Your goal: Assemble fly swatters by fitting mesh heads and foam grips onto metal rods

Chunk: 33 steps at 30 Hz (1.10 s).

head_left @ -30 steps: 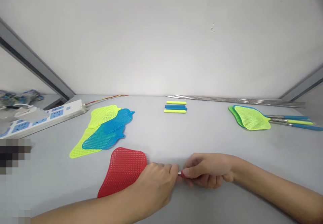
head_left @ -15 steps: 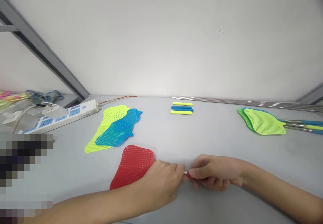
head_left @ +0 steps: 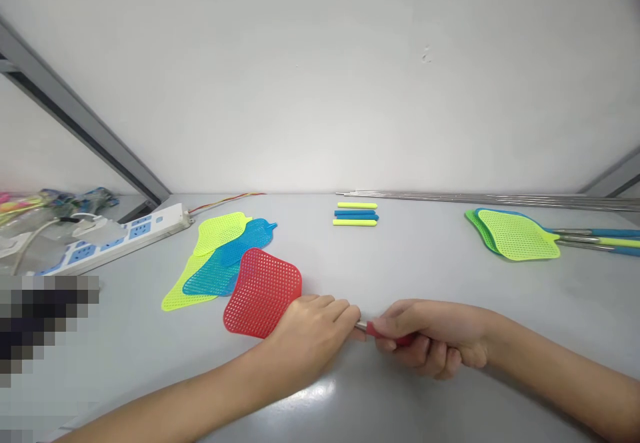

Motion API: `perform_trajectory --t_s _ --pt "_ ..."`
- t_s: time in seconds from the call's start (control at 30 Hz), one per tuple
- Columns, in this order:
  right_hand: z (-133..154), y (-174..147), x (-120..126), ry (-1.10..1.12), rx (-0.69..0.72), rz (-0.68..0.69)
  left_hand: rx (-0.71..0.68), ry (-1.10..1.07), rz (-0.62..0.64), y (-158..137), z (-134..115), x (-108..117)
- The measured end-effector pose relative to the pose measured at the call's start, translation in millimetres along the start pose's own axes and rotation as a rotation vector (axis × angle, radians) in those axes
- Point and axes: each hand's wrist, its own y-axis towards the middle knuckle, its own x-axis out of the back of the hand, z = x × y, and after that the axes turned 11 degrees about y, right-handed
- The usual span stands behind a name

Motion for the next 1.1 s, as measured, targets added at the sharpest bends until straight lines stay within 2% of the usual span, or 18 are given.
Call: perform_trajectory --t_s 0.1,0.27,0.5,0.6,0.7,0.8,0.9,0.97,1.1 --pt "-0.7 2.4 3.6 0.171 -0.088 0.154 -0.007 0.012 -0.063 -0.8 1.5 2.0" --pt "-4.5 10.4 12.7 0.439 -0.237 0.395 -0.008 -0.001 -0.077 -1.1 1.7 3.9" --pt "-5.4 14.3 19.2 0.576 -0.348 0.537 0.006 -0.027 -0.092 -3.8 -1.1 3.7" --pt "-3.5 12.7 16.9 0.554 -0.323 0.499 0.012 -0.034 -0.068 -2.6 -0.7 5.1" --pt "-0.5 8.3 10.7 0.462 -0.23 0.4 0.042 -0.023 -0.055 -0.1 0.8 6.7" --pt "2.7 0.5 2.3 0.252 -0.027 0.221 0.07 -0.001 -0.088 2.3 2.0 7.8" --pt "6.8 -8.3 -2.1 -0.107 0.205 -0.021 0.094 0.043 -0.121 4.2 2.7 8.8" --pt "10.6 -13.1 -0.8 -0.271 0.349 -0.138 0.129 0.084 -0.121 5.0 3.6 9.6" --pt "19.5 -21.8 6.2 -0.276 0.428 -0.186 0.235 0.177 -0.113 5.7 7.7 14.0"
